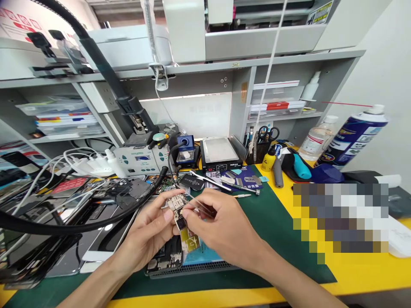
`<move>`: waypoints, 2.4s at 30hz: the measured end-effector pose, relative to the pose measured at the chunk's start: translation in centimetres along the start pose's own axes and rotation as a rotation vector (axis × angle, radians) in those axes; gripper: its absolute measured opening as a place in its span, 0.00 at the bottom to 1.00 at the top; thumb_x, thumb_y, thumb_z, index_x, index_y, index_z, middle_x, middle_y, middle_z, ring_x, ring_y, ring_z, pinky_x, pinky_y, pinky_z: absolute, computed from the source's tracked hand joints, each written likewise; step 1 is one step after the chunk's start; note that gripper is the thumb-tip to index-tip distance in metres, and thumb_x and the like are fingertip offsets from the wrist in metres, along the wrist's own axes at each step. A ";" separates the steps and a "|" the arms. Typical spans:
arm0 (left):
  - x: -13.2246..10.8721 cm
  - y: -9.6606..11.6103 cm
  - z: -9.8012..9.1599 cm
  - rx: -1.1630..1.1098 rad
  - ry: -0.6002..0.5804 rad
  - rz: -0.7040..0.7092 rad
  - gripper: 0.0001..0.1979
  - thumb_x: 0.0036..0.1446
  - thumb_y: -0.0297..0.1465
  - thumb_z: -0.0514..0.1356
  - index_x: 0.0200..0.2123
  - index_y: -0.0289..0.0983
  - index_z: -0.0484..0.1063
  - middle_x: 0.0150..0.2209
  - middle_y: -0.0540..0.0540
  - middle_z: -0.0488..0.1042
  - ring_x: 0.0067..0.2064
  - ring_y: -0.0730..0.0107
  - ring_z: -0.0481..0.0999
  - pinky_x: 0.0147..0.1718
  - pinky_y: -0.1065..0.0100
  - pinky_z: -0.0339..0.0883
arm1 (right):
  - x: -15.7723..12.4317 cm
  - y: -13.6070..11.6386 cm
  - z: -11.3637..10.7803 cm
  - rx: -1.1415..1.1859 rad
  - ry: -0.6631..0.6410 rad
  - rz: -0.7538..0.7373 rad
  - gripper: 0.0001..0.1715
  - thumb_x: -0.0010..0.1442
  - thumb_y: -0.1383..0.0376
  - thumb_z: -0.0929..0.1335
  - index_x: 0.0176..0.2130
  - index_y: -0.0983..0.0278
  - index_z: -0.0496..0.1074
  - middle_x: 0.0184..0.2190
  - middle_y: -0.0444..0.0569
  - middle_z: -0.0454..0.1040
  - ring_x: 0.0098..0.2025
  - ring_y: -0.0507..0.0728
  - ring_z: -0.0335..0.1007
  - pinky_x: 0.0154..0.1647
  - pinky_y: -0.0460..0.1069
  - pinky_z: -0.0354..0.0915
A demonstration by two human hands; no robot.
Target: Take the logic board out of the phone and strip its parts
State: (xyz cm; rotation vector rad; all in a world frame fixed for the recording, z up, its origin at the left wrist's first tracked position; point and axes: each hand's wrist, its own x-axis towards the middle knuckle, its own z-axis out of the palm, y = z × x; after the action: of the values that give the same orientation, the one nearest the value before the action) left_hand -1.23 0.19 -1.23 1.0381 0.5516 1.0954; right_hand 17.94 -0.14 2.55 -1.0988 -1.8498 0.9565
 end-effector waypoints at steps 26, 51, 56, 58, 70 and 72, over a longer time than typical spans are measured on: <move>-0.4 0.1 0.9 0.864 -0.048 0.105 0.15 0.56 0.34 0.67 0.46 0.44 0.70 0.25 0.53 0.70 0.23 0.69 0.61 0.22 0.65 0.49 | 2.0 0.8 -3.3 0.448 0.114 0.280 0.11 0.53 0.57 0.75 0.25 0.58 0.74 0.16 0.38 0.50 0.18 0.49 0.38 0.19 0.49 0.37; -1.2 1.7 2.4 1.123 -0.096 0.295 0.09 0.56 0.29 0.67 0.41 0.44 0.77 0.25 0.51 0.70 0.20 0.69 0.56 0.23 0.62 0.41 | 1.6 1.7 -3.3 0.470 -0.100 0.340 0.13 0.53 0.56 0.77 0.24 0.58 0.75 0.15 0.38 0.49 0.19 0.50 0.35 0.21 0.50 0.33; -0.4 2.0 2.7 1.116 0.088 0.370 0.09 0.56 0.32 0.69 0.41 0.44 0.78 0.22 0.52 0.64 0.22 0.67 0.56 0.25 0.62 0.46 | 1.4 1.5 -2.9 0.499 -0.173 0.364 0.15 0.55 0.58 0.76 0.23 0.58 0.72 0.16 0.38 0.47 0.20 0.50 0.33 0.21 0.50 0.33; 0.0 2.0 2.7 1.131 0.112 0.414 0.11 0.57 0.34 0.68 0.45 0.44 0.78 0.27 0.50 0.68 0.25 0.64 0.61 0.28 0.61 0.51 | 1.4 1.3 -2.8 0.521 -0.204 0.377 0.16 0.54 0.58 0.76 0.22 0.58 0.71 0.16 0.38 0.47 0.20 0.50 0.32 0.21 0.50 0.33; 0.1 1.8 1.5 1.331 -0.077 0.386 0.13 0.65 0.36 0.59 0.45 0.42 0.83 0.42 0.37 0.81 0.42 0.45 0.77 0.46 0.48 0.64 | 1.2 1.0 -2.8 0.603 -0.299 0.408 0.13 0.55 0.57 0.76 0.25 0.60 0.74 0.18 0.37 0.47 0.22 0.50 0.31 0.21 0.51 0.32; 0.1 2.4 1.5 1.316 -0.070 0.370 0.13 0.64 0.36 0.59 0.44 0.42 0.83 0.41 0.38 0.81 0.41 0.46 0.77 0.46 0.48 0.64 | 1.3 1.0 -3.0 0.606 -0.298 0.407 0.12 0.56 0.56 0.76 0.29 0.60 0.77 0.19 0.37 0.48 0.22 0.50 0.32 0.21 0.50 0.33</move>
State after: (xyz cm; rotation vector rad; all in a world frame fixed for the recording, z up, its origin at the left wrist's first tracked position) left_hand -1.06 -0.15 1.55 2.3750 1.0961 0.9431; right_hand 20.46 1.99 3.22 -0.9918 -1.4044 1.8547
